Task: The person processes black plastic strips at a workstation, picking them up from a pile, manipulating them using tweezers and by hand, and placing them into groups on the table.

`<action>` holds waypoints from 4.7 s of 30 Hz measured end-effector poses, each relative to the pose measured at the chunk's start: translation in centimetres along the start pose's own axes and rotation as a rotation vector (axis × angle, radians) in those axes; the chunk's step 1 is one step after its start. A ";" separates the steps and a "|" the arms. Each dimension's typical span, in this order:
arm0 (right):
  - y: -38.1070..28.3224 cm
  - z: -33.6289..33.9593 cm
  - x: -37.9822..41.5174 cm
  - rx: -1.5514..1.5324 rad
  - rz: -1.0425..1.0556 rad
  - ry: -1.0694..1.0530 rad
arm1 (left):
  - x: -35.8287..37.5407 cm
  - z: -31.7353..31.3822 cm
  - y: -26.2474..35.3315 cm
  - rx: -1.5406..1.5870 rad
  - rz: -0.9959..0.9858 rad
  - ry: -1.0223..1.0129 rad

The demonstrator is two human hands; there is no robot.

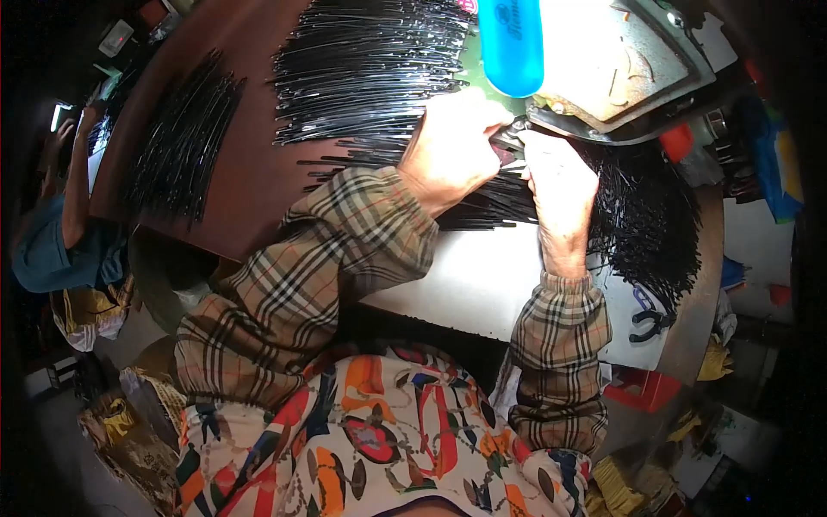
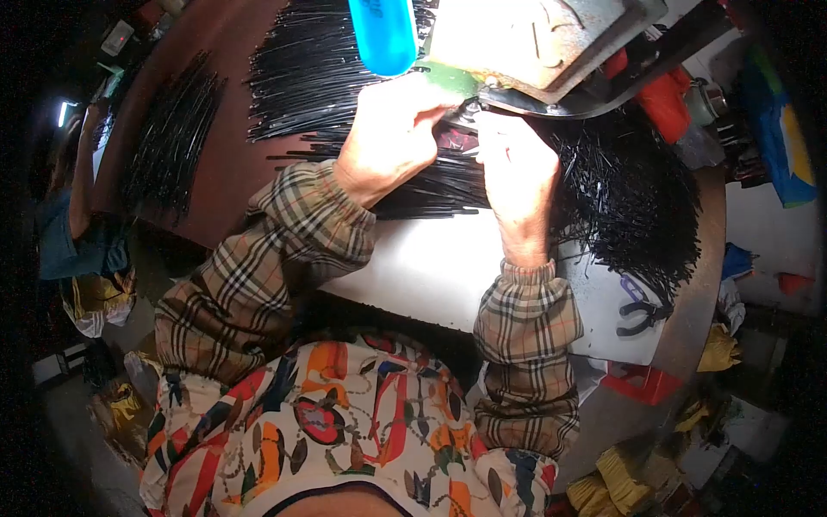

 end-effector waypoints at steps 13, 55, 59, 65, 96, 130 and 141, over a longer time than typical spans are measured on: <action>0.3 0.5 -0.7 0.203 0.017 0.018 | -1.2 0.4 0.3 -0.077 0.175 -0.186; -2.3 -0.1 5.6 -0.864 -0.514 0.001 | 4.2 0.0 5.9 0.738 0.863 0.152; -1.9 -1.2 5.1 -0.735 -0.495 -0.001 | 4.9 0.6 5.7 0.579 0.843 0.055; -2.0 -0.8 4.7 -0.721 -0.407 -0.006 | 2.1 5.2 2.0 -0.249 0.334 0.002; -3.6 -2.1 2.9 -0.127 -0.232 0.021 | 0.3 2.0 2.6 0.286 0.475 0.015; -1.3 -2.3 1.9 -0.347 -0.255 0.012 | 1.3 0.2 2.0 0.676 0.813 0.012; -0.9 -1.7 0.7 -0.319 -0.188 -0.001 | 0.6 -1.6 0.2 -0.186 0.197 0.082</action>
Point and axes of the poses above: each hand's wrist, its own x-axis away from the middle knuckle, its own z-axis out of the back of the hand, y = z × x, the point moved 1 cm from there along -x, towards the middle knuckle, and after that the axes turned 3 degrees about x, right-handed, at the moved point
